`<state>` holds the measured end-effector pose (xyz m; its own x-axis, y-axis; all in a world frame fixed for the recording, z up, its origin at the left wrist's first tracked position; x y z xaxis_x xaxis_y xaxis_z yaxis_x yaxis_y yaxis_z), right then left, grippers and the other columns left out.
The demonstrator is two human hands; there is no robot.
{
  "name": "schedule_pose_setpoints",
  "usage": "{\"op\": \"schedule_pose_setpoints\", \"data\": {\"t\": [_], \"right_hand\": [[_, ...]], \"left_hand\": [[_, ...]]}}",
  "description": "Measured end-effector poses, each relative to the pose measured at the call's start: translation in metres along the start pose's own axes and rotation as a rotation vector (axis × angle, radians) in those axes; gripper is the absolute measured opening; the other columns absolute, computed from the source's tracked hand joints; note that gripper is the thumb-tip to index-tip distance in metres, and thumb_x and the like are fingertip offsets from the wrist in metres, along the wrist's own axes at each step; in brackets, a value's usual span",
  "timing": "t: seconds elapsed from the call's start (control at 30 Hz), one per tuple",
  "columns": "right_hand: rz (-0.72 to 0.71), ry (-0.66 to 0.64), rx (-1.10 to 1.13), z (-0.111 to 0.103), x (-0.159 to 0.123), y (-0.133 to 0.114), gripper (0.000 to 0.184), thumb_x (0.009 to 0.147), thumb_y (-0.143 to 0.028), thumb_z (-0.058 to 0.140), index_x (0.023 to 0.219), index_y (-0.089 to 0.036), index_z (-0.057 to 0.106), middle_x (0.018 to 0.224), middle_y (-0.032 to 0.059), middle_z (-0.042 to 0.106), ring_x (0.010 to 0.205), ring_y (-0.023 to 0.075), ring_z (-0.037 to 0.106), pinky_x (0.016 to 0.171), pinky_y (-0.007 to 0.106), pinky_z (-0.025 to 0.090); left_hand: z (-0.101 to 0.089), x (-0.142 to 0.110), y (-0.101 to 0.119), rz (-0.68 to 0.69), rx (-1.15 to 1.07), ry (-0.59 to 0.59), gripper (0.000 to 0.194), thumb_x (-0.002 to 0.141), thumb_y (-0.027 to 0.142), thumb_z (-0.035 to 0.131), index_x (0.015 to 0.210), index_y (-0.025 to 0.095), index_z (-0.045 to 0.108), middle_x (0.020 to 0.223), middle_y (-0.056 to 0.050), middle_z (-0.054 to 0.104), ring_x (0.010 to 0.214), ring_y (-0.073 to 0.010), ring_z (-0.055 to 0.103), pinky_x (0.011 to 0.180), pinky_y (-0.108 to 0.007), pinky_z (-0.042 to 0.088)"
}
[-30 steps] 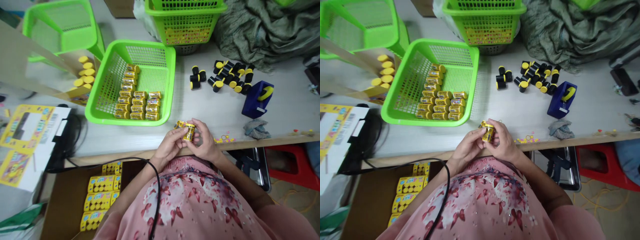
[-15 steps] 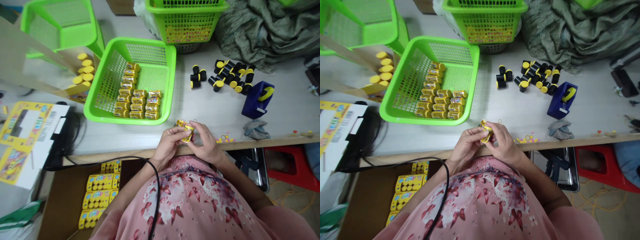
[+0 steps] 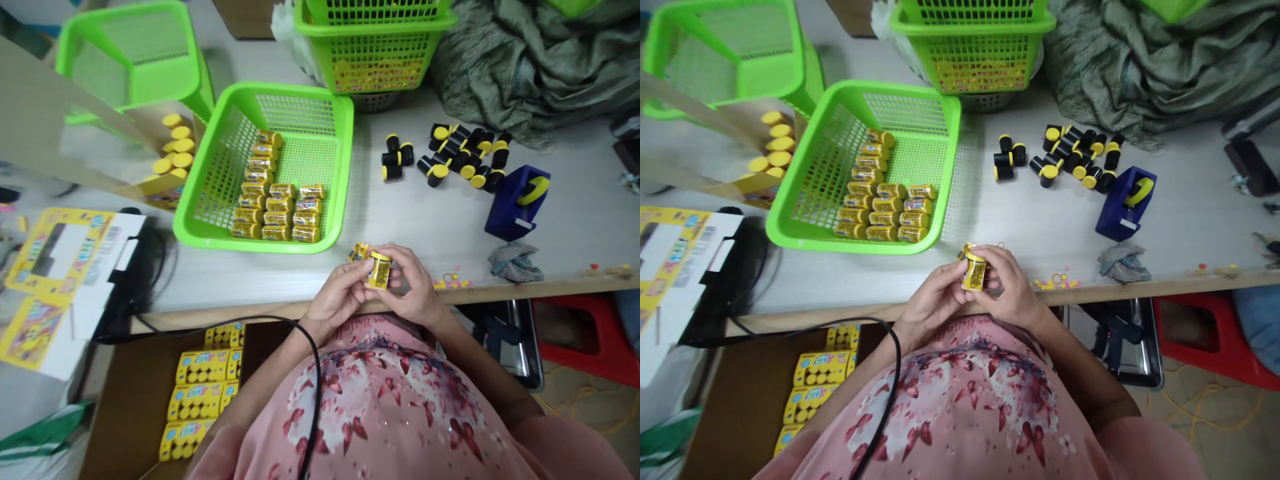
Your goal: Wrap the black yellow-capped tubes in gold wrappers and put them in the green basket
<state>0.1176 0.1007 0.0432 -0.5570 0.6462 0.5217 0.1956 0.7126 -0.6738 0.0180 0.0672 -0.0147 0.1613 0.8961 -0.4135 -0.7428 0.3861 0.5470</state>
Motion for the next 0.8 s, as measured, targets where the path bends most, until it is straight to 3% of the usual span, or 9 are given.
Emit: {"op": "schedule_pose_setpoints", "data": {"t": [0.1,0.27,0.43,0.7,0.8], "right_hand": [[-0.018,0.021,-0.046,-0.001,-0.001,0.0,0.052,0.082,-0.018,0.064,0.13,-0.023,0.046,0.119,0.012,0.062,0.113,0.0266,0.06,0.096,0.048,0.055],[-0.028,0.003,-0.018,-0.004,-0.003,0.002,0.049,0.08,-0.017,0.062,0.127,-0.022,0.048,0.113,0.011,0.063,0.108,0.0259,0.062,0.093,0.046,0.056],[-0.066,-0.024,-0.067,-0.006,-0.005,-0.003,0.05,0.081,-0.014,0.061,0.128,-0.022,0.047,0.111,0.0107,0.062,0.107,0.0258,0.062,0.09,0.044,0.057],[-0.058,-0.075,-0.166,0.008,-0.01,0.005,0.052,0.084,-0.013,0.056,0.134,-0.021,0.045,0.115,0.0131,0.062,0.113,0.0298,0.059,0.096,0.052,0.053],[-0.061,-0.041,-0.187,0.013,-0.008,0.008,0.048,0.086,-0.014,0.056,0.132,-0.022,0.045,0.115,0.0126,0.063,0.111,0.0284,0.061,0.095,0.051,0.054]], "left_hand": [[-0.003,0.001,0.001,0.017,-0.01,0.019,0.021,0.072,0.029,0.081,0.079,0.01,0.074,0.07,-0.007,0.075,0.068,-0.0201,0.073,0.069,-0.029,0.061],[-0.006,0.0,-0.002,-0.016,0.027,0.054,0.029,0.069,0.031,0.083,0.085,0.009,0.075,0.076,-0.01,0.076,0.071,-0.0229,0.074,0.071,-0.033,0.06],[-0.008,-0.002,0.004,-0.015,0.112,0.16,0.027,0.055,0.029,0.09,0.069,0.012,0.074,0.061,-0.002,0.071,0.052,-0.0123,0.065,0.057,-0.022,0.054],[-0.007,-0.007,0.03,0.297,0.52,0.44,0.028,0.053,0.025,0.09,0.074,0.015,0.076,0.077,-0.003,0.075,0.068,-0.0144,0.064,0.07,-0.026,0.052],[-0.005,-0.009,0.035,0.391,0.598,0.478,0.027,0.056,0.026,0.088,0.078,0.016,0.075,0.077,-0.002,0.074,0.07,-0.0146,0.064,0.069,-0.025,0.052]]}}
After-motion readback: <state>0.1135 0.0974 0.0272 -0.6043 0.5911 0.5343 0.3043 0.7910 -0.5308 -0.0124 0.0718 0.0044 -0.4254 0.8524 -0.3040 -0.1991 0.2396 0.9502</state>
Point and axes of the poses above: each hand's wrist, its own x-axis towards the middle knuckle, its own z-axis out of the palm, y = z × x, the point moved 7 cm from there along x, towards the middle knuckle
